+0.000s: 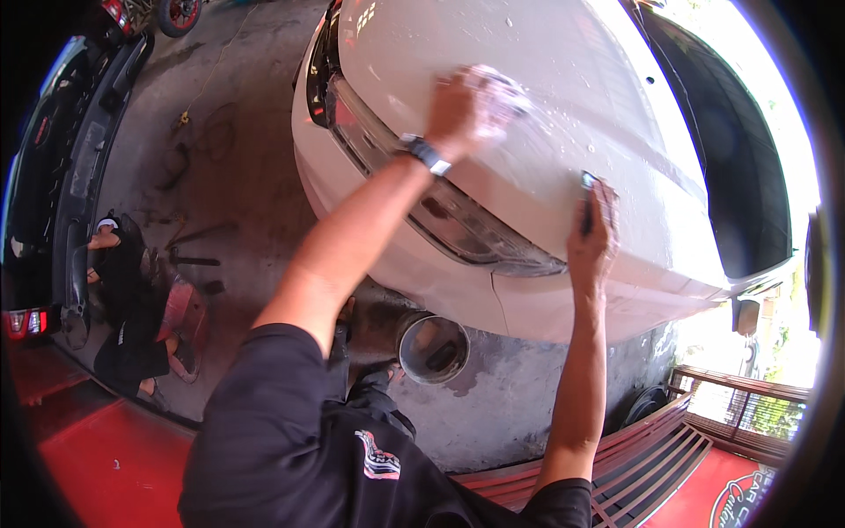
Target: The person scrubs the hood of a white car with a sponge and a white cloth, repeatedly dipping the sponge into a bucket of water. The person wipes the hood surface and the front grille area.
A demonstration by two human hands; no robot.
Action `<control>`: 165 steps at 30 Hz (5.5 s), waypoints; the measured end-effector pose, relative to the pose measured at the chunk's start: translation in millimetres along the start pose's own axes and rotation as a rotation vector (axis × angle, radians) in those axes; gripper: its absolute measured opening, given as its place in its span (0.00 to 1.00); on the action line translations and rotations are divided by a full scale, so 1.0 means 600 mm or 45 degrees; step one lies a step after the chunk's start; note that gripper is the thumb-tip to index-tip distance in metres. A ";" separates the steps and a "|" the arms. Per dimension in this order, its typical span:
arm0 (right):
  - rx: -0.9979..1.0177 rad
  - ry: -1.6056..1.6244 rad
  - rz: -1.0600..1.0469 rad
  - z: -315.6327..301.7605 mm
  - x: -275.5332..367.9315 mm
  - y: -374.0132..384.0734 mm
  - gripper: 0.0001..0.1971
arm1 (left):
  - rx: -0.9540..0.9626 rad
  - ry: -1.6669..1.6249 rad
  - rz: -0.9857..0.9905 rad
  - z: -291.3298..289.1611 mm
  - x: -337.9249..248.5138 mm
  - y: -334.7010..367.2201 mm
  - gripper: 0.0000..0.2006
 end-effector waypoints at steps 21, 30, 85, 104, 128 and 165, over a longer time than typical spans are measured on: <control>0.811 -0.031 -0.644 0.290 0.337 0.162 0.30 | -0.498 -0.236 -1.338 -0.141 0.378 -0.277 0.23; 0.593 0.009 -0.847 0.443 0.434 0.325 0.27 | -0.449 -0.181 -1.339 -0.133 0.381 -0.286 0.24; 0.669 -0.183 -0.562 0.414 0.441 0.273 0.30 | -0.421 0.048 -1.517 -0.118 0.397 -0.327 0.31; 1.021 0.070 -1.077 0.400 0.409 0.275 0.27 | -0.533 -0.067 -1.424 -0.155 0.403 -0.306 0.28; 0.698 -0.026 -0.965 0.434 0.449 0.292 0.20 | -0.476 -0.062 -1.462 -0.157 0.412 -0.308 0.29; 0.749 0.107 -0.341 0.251 0.293 0.181 0.34 | -0.506 0.012 -1.298 -0.149 0.402 -0.292 0.26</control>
Point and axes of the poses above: each hand's wrist, its own y-axis towards the middle knuckle, its own z-axis out of the palm, x = y × z, the point moved 7 cm from there along y, towards the middle knuckle, and after that the axes turned 8 degrees about -z, right-handed, at the moved point
